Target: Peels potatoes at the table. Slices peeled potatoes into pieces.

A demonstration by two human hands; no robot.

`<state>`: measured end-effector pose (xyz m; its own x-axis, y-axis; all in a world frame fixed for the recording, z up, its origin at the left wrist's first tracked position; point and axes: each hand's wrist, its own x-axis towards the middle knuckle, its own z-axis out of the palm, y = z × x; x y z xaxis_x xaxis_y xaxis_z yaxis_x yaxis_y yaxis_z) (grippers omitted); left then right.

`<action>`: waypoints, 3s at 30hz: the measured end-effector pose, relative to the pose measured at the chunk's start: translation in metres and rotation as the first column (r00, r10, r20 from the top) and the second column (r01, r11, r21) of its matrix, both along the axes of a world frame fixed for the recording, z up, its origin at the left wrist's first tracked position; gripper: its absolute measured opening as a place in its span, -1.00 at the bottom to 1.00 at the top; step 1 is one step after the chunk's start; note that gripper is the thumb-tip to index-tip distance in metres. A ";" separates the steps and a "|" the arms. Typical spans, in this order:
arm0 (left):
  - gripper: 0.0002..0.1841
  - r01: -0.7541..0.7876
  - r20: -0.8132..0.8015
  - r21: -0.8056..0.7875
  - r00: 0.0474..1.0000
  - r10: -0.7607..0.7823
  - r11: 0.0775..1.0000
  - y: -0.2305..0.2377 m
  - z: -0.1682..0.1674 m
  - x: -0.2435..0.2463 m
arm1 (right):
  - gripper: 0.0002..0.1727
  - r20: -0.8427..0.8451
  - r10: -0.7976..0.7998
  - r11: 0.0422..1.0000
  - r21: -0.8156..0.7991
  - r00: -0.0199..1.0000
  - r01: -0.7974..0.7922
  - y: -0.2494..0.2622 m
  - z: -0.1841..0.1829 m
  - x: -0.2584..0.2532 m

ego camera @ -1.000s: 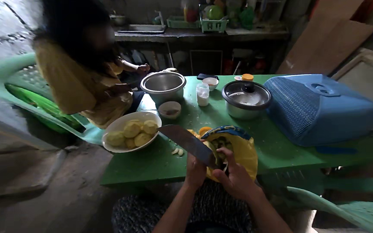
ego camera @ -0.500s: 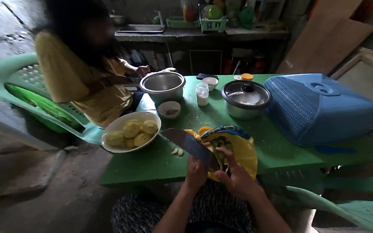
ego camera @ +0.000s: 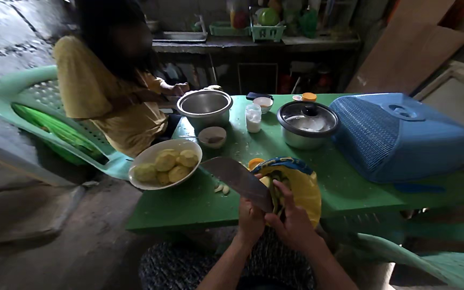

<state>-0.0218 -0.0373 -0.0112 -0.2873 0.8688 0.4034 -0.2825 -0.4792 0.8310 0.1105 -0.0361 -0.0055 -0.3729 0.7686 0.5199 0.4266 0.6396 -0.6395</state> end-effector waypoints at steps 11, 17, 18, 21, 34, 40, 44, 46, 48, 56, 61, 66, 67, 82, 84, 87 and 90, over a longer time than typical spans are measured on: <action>-0.24 -0.070 -0.312 -0.034 0.948 0.056 0.997 0.003 0.001 -0.013 | -0.08 -0.092 0.062 0.977 -0.199 0.994 -0.079 0.011 0.005 -0.002; -0.52 0.063 -0.387 -0.006 0.920 -0.060 0.998 0.007 -0.001 -0.022 | -0.16 -0.238 0.112 0.934 -0.307 0.965 -0.184 0.015 0.010 0.001; -0.51 0.073 -0.407 -0.005 0.911 -0.069 0.997 0.007 0.000 -0.024 | -0.19 -0.279 0.132 0.918 -0.329 0.951 -0.224 0.016 0.012 0.002; -0.40 0.096 -0.469 -0.004 0.879 -0.087 0.995 0.009 0.003 -0.031 | -0.32 -0.401 0.190 0.849 -0.391 0.896 -0.356 0.019 0.019 0.005; -0.46 0.110 -0.165 -0.070 0.979 -0.121 0.991 0.016 -0.001 -0.032 | -0.28 -0.391 0.012 0.804 -0.543 0.920 -0.241 0.023 0.021 0.001; -0.36 0.013 -0.144 -0.086 0.989 -0.025 0.996 0.017 0.000 -0.023 | 0.02 -0.094 0.082 0.931 -0.348 0.992 -0.110 0.003 0.019 -0.004; -0.38 -0.037 -0.166 -0.061 0.986 0.026 0.997 0.012 -0.001 -0.019 | 0.04 0.038 0.072 0.943 -0.328 0.997 -0.055 -0.002 0.021 -0.005; -0.34 -0.065 -0.205 -0.034 0.977 0.057 0.997 0.010 -0.002 -0.017 | 0.03 0.081 0.053 0.955 -0.295 0.995 -0.027 0.000 0.022 -0.005; -0.23 -0.066 -0.170 -0.051 0.984 0.056 0.997 0.007 0.000 -0.013 | -0.01 0.122 0.006 0.965 -0.261 0.993 0.026 0.001 0.021 -0.007; -0.37 -0.061 -0.202 -0.018 0.978 0.056 0.998 0.004 0.006 -0.002 | -0.14 -0.121 0.071 0.934 -0.339 0.990 -0.109 0.015 0.018 0.004; -0.23 -0.043 -0.142 -0.038 0.989 0.038 0.998 0.009 0.005 -0.008 | -0.05 -0.044 0.078 0.950 -0.301 0.996 -0.088 0.005 0.018 0.004; -0.29 -0.029 -0.175 -0.029 0.984 0.023 0.999 0.003 0.003 -0.009 | -0.11 -0.058 0.053 0.953 -0.294 0.997 -0.068 0.008 0.015 0.000; -0.32 -0.043 -0.194 -0.031 0.980 0.036 0.999 0.002 0.003 -0.008 | -0.12 -0.059 0.048 0.953 -0.295 0.997 -0.063 0.009 0.015 0.000; -0.57 -0.003 -0.626 0.319 0.750 0.213 0.948 0.005 -0.002 -0.037 | -0.30 -0.520 0.224 0.767 -0.427 0.824 -0.479 0.013 0.014 0.008; -0.58 0.009 -0.647 0.344 0.727 0.230 0.939 0.004 -0.001 -0.039 | -0.32 -0.542 0.228 0.717 -0.469 0.809 -0.516 0.014 0.018 0.009; -0.61 0.021 -0.685 0.350 0.688 0.241 0.937 0.004 0.001 -0.040 | -0.27 -0.535 0.204 0.689 -0.516 0.820 -0.508 0.014 0.020 0.009; -0.63 0.047 -0.709 0.356 0.664 0.237 0.933 0.004 0.001 -0.041 | -0.25 -0.553 0.175 0.658 -0.550 0.815 -0.514 0.016 0.019 0.009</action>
